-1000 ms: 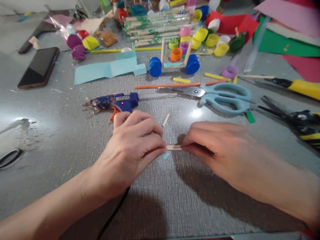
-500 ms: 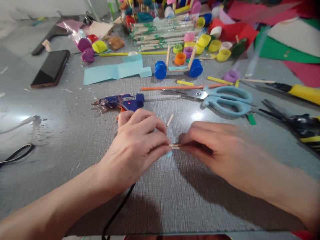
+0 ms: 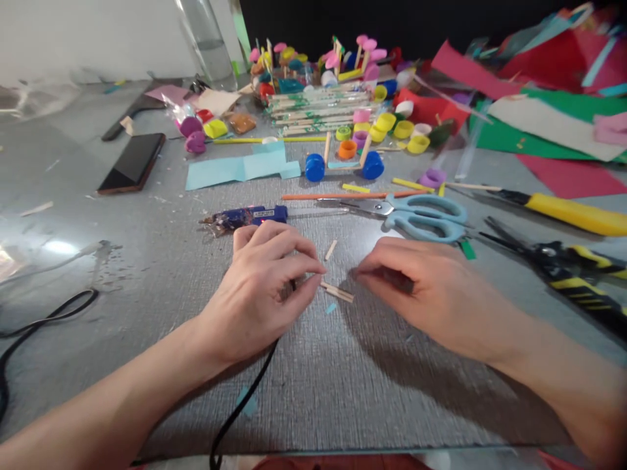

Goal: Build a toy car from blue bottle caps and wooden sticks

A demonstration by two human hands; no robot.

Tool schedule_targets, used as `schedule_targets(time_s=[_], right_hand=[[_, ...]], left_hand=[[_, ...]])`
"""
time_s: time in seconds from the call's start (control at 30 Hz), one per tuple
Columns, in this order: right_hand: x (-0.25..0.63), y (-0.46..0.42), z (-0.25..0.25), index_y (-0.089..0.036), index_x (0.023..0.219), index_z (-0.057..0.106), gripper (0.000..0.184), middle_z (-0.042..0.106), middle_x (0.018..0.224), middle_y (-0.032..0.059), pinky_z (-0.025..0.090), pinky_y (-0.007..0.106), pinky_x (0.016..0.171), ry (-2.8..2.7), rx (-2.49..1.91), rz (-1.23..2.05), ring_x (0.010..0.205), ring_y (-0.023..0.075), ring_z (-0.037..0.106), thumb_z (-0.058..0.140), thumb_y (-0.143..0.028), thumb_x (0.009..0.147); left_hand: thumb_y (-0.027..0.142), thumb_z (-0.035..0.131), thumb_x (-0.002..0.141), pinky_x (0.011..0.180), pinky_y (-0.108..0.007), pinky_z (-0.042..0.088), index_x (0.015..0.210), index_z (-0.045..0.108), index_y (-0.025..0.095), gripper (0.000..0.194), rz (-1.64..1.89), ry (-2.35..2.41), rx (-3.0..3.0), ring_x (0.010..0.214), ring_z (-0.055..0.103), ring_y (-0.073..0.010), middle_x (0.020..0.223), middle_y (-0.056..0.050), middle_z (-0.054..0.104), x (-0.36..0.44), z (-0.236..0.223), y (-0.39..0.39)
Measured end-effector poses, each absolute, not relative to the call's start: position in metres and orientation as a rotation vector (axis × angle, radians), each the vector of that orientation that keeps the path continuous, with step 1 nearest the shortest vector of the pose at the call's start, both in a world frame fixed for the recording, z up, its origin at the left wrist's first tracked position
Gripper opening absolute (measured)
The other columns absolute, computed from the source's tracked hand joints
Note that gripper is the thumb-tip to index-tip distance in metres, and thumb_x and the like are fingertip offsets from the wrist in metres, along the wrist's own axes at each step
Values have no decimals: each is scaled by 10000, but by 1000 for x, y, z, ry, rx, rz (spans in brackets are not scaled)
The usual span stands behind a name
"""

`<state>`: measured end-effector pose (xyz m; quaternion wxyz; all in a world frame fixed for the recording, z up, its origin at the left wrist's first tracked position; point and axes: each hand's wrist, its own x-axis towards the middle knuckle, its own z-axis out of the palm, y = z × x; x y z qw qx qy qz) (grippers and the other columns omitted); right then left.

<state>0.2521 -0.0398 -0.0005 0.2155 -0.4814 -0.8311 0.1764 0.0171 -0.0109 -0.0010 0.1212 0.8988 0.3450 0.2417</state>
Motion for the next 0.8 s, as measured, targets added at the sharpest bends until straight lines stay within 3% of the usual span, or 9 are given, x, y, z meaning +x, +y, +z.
schedule_targets(time_s=[0.3,0.5,0.7,0.8], right_hand=[[246,-47,1,-191,817,681,127,629,765,-2,377,312,656,-2425,-1379,564,719,162,567,642,-217,935],[245,-48,7,-215,786,678,202,642,721,-43,398,284,636,-2319,-1296,820,661,118,565,603,-248,970],[251,-29,-3,-184,1058,702,154,696,1013,51,463,342,808,-2276,-1403,402,927,201,646,566,-190,985],[248,-22,-5,-169,1100,708,186,667,1024,85,470,378,819,-2402,-1375,274,953,236,633,561,-208,991]], left_hand=[[235,624,960,928,-455,323,921,742,233,125,504,940,2711,1079,542,-255,1028,-16,713,13,-6,-9],[175,577,981,933,-440,330,1014,730,215,162,689,1098,2691,1050,556,-234,1042,-34,705,11,-9,-7],[227,572,993,925,-435,336,1015,732,221,162,739,1138,2714,1046,559,-233,1048,-34,718,11,-9,-8],[253,589,986,920,-437,338,981,740,210,157,718,1130,2739,1044,561,-241,1029,-42,721,12,-8,-9]])
